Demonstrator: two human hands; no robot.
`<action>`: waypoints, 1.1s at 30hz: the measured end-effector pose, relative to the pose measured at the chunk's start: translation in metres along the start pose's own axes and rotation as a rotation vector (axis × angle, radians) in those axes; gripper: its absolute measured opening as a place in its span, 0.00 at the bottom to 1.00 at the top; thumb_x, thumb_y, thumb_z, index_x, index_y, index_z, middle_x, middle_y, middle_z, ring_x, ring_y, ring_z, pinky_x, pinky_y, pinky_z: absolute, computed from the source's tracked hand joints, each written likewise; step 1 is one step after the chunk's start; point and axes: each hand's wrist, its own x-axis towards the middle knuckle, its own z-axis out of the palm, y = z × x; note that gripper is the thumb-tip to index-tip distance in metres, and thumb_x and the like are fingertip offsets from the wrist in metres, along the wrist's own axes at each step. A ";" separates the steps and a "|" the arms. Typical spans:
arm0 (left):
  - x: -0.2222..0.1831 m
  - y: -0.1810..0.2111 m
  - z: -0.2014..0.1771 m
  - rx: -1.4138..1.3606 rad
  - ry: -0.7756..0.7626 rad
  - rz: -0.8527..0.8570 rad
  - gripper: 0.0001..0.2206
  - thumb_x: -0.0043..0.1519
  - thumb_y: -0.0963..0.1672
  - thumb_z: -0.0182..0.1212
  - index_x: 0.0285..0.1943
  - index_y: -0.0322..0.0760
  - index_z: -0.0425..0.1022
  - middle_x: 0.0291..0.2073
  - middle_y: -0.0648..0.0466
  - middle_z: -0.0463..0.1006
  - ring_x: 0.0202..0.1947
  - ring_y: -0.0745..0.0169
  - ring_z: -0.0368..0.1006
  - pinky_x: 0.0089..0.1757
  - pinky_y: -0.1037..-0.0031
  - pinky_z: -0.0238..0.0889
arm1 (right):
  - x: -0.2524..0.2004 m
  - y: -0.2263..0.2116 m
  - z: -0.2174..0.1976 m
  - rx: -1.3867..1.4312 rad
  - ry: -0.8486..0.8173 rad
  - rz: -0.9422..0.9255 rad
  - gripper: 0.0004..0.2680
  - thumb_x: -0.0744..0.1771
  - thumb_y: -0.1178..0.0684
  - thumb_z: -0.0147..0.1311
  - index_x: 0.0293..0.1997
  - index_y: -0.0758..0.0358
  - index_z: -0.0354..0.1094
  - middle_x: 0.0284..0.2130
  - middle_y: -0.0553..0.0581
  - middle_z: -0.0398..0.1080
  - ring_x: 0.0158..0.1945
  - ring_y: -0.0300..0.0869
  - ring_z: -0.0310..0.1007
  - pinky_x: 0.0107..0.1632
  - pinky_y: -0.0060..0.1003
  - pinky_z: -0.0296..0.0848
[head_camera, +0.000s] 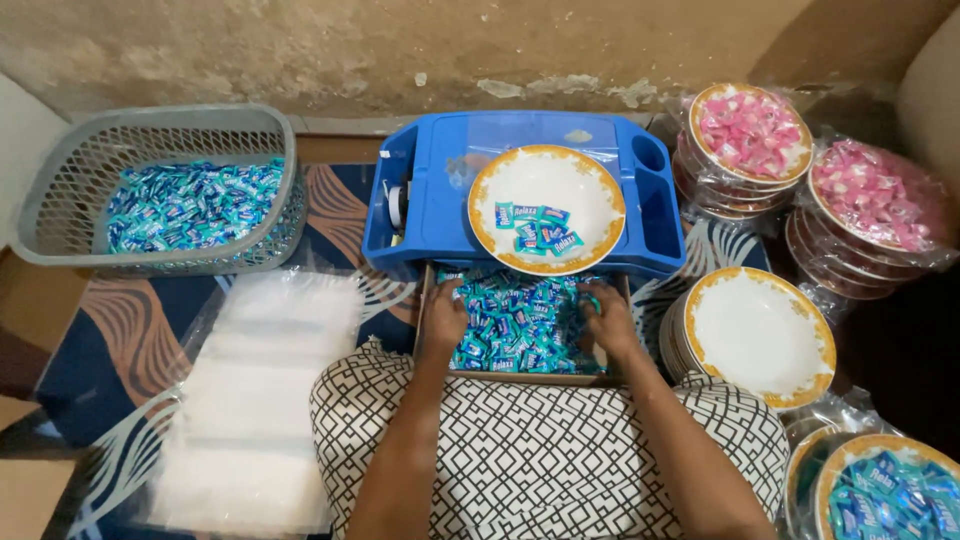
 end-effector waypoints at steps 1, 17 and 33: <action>0.003 0.000 0.006 -0.001 0.004 -0.001 0.16 0.61 0.40 0.55 0.58 0.46 0.77 0.49 0.42 0.79 0.56 0.36 0.72 0.60 0.52 0.61 | 0.006 0.008 0.008 -0.001 -0.002 -0.004 0.13 0.66 0.55 0.55 0.55 0.48 0.76 0.50 0.70 0.73 0.56 0.69 0.70 0.59 0.63 0.70; 0.052 0.130 -0.021 0.396 -0.709 -0.278 0.31 0.64 0.60 0.43 0.75 0.54 0.62 0.77 0.48 0.52 0.74 0.34 0.44 0.62 0.27 0.43 | 0.073 -0.034 0.063 -0.509 -0.517 0.226 0.28 0.65 0.23 0.36 0.71 0.40 0.59 0.72 0.53 0.56 0.74 0.59 0.50 0.68 0.79 0.44; -0.038 0.067 -0.008 0.230 -0.628 -0.111 0.21 0.70 0.53 0.47 0.74 0.65 0.60 0.72 0.51 0.56 0.76 0.41 0.40 0.63 0.30 0.43 | -0.024 0.001 0.038 -0.368 -0.408 0.114 0.17 0.72 0.31 0.30 0.71 0.21 0.55 0.70 0.47 0.56 0.72 0.57 0.56 0.69 0.62 0.59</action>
